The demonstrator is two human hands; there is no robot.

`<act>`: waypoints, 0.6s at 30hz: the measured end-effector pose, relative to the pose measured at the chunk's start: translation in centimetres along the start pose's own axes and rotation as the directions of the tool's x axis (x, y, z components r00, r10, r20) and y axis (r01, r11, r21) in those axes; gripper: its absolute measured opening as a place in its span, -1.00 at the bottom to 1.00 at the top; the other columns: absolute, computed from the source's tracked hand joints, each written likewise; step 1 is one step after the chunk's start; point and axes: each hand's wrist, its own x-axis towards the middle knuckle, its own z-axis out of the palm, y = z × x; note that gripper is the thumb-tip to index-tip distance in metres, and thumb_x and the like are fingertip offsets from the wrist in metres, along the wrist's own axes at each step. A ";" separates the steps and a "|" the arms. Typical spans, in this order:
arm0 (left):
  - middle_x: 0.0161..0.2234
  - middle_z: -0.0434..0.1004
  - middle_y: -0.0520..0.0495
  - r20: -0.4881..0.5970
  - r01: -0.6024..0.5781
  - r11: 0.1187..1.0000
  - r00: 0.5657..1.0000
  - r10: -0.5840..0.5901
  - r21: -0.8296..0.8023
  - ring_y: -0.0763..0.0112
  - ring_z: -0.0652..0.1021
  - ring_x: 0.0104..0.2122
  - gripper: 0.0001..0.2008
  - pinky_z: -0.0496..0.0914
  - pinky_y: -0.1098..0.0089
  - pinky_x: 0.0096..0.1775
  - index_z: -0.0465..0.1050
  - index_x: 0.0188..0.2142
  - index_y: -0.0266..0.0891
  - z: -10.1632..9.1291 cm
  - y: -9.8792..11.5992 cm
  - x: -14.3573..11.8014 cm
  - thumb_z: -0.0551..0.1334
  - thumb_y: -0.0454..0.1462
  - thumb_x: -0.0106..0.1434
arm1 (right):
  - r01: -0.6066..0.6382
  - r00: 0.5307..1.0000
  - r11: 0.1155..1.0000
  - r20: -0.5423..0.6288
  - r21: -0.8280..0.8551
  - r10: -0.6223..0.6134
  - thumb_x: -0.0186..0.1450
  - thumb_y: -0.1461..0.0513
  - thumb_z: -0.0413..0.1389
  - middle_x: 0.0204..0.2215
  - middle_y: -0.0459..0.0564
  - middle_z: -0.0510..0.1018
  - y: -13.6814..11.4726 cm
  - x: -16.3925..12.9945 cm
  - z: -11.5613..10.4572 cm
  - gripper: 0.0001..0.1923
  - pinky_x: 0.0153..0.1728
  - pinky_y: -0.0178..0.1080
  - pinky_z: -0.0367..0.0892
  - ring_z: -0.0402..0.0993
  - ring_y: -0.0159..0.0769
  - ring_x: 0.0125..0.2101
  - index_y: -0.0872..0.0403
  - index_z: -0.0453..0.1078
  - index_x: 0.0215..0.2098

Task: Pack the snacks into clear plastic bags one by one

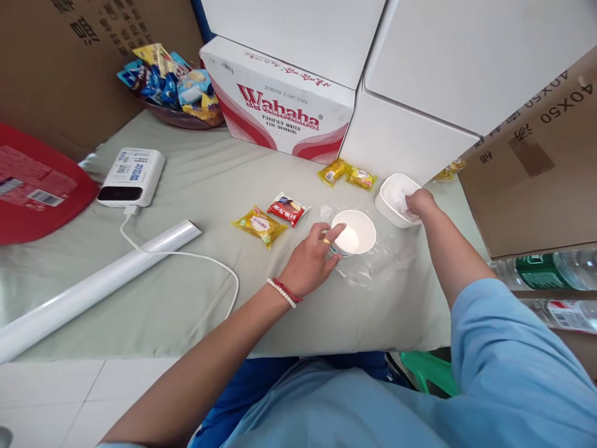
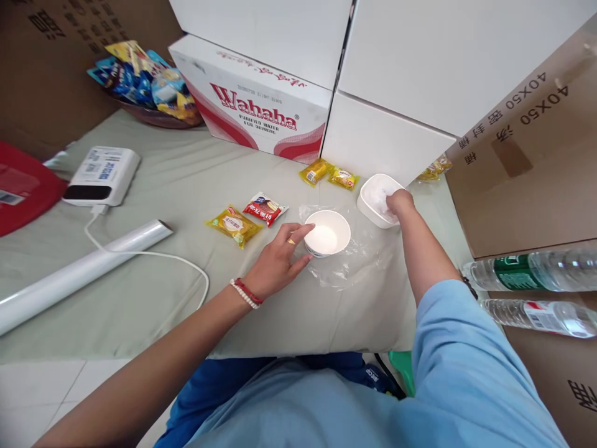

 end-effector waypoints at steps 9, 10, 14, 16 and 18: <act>0.19 0.37 -0.30 -0.071 0.108 0.991 0.992 -0.103 0.075 0.10 0.57 0.08 -0.63 0.53 0.09 0.03 0.32 0.17 -0.20 0.7 -2.0 -2.3 0.13 -0.29 0.38 | 0.359 0.903 0.933 -0.260 0.020 -0.342 0.42 0.14 0.09 0.20 0.27 0.43 -0.6 -10.1 -3.1 -0.56 -0.01 -0.10 0.39 0.53 -0.13 -0.11 0.13 0.37 0.21; 0.21 0.37 -0.31 -0.033 0.106 0.988 0.994 -0.103 0.112 0.06 0.55 0.12 -0.70 0.51 0.05 0.08 0.39 0.09 -0.21 0.8 -2.3 -2.5 0.13 -0.29 0.39 | 0.550 0.825 0.833 -0.194 0.055 -0.531 0.41 0.17 0.09 0.23 0.19 0.42 -1.0 -12.1 -2.4 -0.58 -0.07 -0.14 0.43 0.55 -0.18 -0.14 0.05 0.38 0.21; 0.26 0.41 -0.32 0.100 0.052 0.972 0.992 -0.077 0.228 0.00 0.51 0.18 -0.79 0.43 -0.05 0.18 0.53 -0.10 -0.22 1.5 -3.1 -3.2 0.13 -0.29 0.40 | 0.818 0.569 0.568 0.022 0.094 -0.822 0.41 0.28 0.06 0.14 0.04 0.55 -2.2 -17.7 1.4 -0.67 -0.20 -0.22 0.48 0.59 -0.21 -0.10 -0.07 0.50 0.09; 0.24 0.46 -0.30 0.122 0.002 0.967 0.992 -0.034 0.255 0.01 0.48 0.22 -0.78 0.37 -0.07 0.24 0.55 -0.11 -0.23 1.7 -3.4 -3.7 0.12 -0.31 0.40 | 0.796 0.604 0.597 -0.067 0.095 -0.794 0.44 0.30 0.02 -0.03 0.05 0.65 -1.5 -19.0 2.1 -0.72 -0.16 -0.19 0.49 0.60 -0.18 -0.11 -0.03 0.54 -0.03; 0.23 0.49 -0.26 0.124 -0.048 0.964 0.992 0.016 0.261 0.05 0.46 0.25 -0.75 0.33 -0.05 0.28 0.55 -0.08 -0.24 1.8 -3.7 -4.1 0.09 -0.31 0.43 | 0.724 0.690 0.672 -0.184 0.156 -0.700 0.46 0.25 0.03 -0.14 0.05 0.68 0.5 -20.0 1.2 -0.77 -0.13 -0.18 0.49 0.61 -0.18 -0.15 0.00 0.55 -0.09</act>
